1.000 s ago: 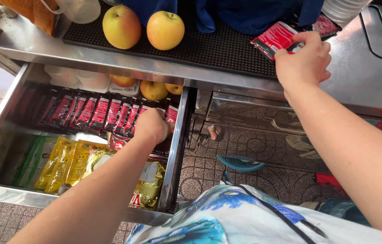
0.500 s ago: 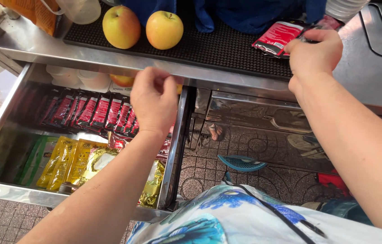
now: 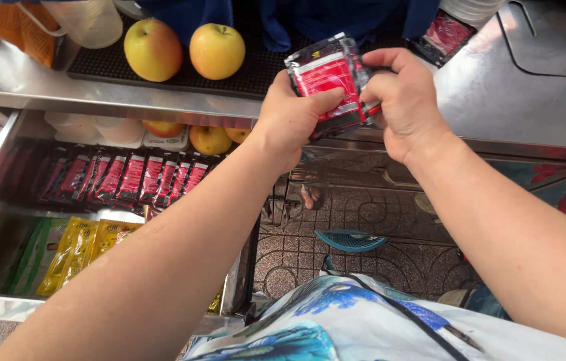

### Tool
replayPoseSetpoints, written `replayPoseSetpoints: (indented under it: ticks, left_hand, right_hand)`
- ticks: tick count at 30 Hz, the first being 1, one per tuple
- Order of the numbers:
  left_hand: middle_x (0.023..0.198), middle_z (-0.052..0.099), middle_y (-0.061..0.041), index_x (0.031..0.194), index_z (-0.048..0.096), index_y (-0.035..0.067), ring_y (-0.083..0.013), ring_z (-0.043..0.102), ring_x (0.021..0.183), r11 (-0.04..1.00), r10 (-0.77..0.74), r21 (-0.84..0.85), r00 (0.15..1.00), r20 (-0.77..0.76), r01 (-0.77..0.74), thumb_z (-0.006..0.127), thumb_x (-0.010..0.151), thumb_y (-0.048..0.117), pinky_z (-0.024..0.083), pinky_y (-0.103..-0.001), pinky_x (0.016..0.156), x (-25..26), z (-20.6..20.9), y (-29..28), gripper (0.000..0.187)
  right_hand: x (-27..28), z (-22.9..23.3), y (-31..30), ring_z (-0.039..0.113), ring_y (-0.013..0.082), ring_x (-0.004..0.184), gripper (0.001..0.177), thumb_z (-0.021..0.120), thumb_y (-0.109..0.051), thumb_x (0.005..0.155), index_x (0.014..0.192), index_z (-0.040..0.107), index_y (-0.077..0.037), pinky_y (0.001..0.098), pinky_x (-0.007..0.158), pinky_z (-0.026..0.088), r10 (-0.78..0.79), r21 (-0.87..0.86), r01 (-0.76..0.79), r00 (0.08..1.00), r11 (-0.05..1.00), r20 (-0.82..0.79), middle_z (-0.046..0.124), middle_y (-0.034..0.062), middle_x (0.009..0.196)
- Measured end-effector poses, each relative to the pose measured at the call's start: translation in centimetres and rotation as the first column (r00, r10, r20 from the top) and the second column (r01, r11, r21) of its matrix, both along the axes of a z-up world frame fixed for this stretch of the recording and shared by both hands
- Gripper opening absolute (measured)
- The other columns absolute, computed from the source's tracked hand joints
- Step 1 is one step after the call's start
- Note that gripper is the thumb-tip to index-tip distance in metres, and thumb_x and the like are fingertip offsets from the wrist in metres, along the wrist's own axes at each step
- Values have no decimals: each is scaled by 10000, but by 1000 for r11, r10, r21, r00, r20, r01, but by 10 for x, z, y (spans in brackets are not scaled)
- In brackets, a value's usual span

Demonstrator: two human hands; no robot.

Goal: Organize condiment packets and fruit inside a metal cart drawer.

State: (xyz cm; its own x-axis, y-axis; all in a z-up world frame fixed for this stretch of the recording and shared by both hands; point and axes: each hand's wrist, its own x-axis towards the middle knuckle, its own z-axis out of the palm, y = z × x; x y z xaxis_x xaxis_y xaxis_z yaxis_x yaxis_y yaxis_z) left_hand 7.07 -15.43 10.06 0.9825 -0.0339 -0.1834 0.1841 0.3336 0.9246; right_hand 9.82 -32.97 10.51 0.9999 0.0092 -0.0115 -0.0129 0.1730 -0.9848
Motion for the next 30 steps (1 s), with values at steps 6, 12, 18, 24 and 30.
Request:
replayPoseSetpoints:
  ticks: [6,12,18,24,30]
  left_hand:
    - [1060,754,-109,1195,585,-1,-190,739,927,986,58,151,995,80,-69,810,764,48,605,-348,852,6,2,-6,489]
    - [1068,763,-101,1191,599,17,-181,743,944,978,28,202,997,77,-43,791,766,36,588,-340,895,23,1,-13,467]
    - [1071,764,-94,1192,611,38,-179,724,954,972,63,226,998,21,-66,769,767,36,545,-359,917,18,8,-11,453]
    - [1060,770,-108,1168,625,16,-203,740,951,976,78,202,997,6,-77,763,750,24,580,-393,926,26,-6,-10,441]
    - [1068,766,-100,1172,618,45,-201,733,967,976,57,215,997,-60,-43,763,760,62,564,-440,909,20,7,-8,437]
  right_hand:
    - [14,-3,-17,611,89,688,166,687,-25,834,1000,692,-45,258,577,482,-115,-330,141,989,933,97,678,-3,824]
    - [40,-14,-53,694,174,947,217,690,-69,841,1044,768,-76,331,854,542,-276,-663,366,930,653,242,742,51,984]
    - [71,-31,-82,371,377,1335,506,723,-196,795,1297,709,-137,671,992,270,-48,-884,402,914,239,402,580,108,1437]
    - [52,-37,-75,480,375,1204,311,709,-275,833,1095,812,-142,559,943,262,22,-835,509,856,-207,517,667,185,1196]
    - [36,-23,-69,513,297,1283,194,641,-245,982,1013,802,-142,504,1131,290,-141,-951,305,940,-51,309,706,115,1159]
